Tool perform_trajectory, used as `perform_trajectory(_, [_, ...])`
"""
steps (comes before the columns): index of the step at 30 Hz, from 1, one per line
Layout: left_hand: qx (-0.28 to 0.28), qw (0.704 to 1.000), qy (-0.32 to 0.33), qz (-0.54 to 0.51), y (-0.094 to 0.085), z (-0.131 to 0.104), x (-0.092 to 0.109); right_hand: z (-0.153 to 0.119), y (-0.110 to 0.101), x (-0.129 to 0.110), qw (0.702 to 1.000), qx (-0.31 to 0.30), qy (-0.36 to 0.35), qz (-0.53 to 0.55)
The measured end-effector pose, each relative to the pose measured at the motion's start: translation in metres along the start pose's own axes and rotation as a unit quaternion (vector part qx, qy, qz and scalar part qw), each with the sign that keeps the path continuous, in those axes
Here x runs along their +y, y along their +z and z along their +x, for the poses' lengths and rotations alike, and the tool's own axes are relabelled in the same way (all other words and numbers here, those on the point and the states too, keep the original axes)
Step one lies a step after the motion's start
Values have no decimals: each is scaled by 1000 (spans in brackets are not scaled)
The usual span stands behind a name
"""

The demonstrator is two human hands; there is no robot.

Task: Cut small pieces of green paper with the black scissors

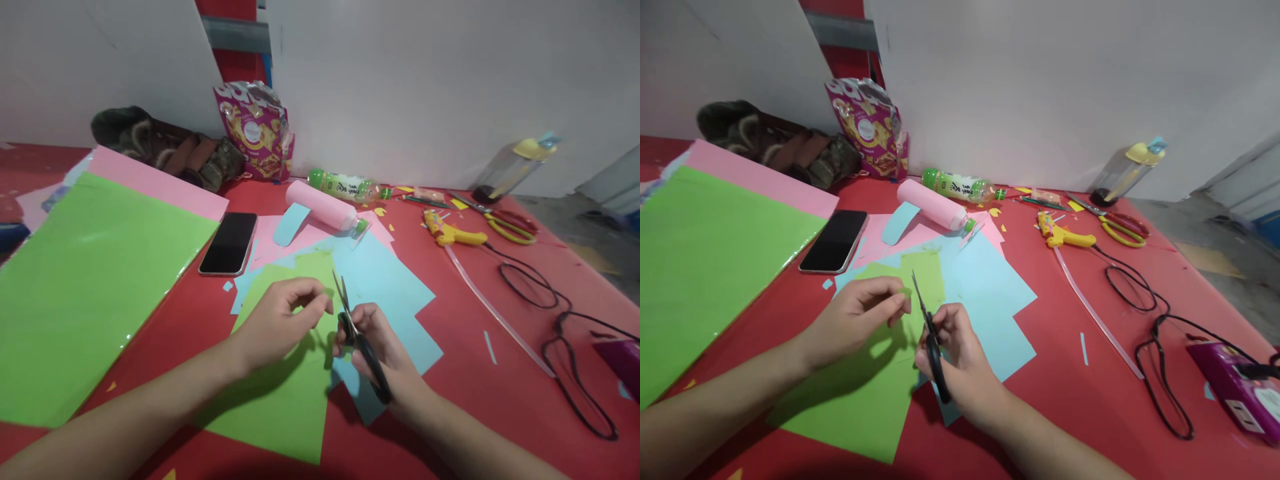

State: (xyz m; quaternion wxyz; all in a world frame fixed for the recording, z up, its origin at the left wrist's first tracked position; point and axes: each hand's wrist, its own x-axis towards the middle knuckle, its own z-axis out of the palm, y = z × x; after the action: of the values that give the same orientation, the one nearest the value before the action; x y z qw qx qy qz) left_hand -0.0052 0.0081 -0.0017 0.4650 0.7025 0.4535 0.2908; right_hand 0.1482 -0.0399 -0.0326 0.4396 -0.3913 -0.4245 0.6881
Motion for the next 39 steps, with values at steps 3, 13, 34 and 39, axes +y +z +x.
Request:
perform_trajectory(3, [15, 1000, 9, -3, -2, 0, 3, -1, 0, -2, 999, -23, -4, -23])
perform_trajectory(13, [-10, 1000, 12, -9, 1, -3, 3, -4, -1, -6, 996, -70, 9, -49])
perform_trajectory(34, [20, 996, -44, -73, 13, -10, 8, -5, -2, -3, 997, -61, 9, -46])
perform_trajectory(39, [22, 995, -47, -85, 13, -10, 9, -3, -2, -4, 998, -64, 13, -11])
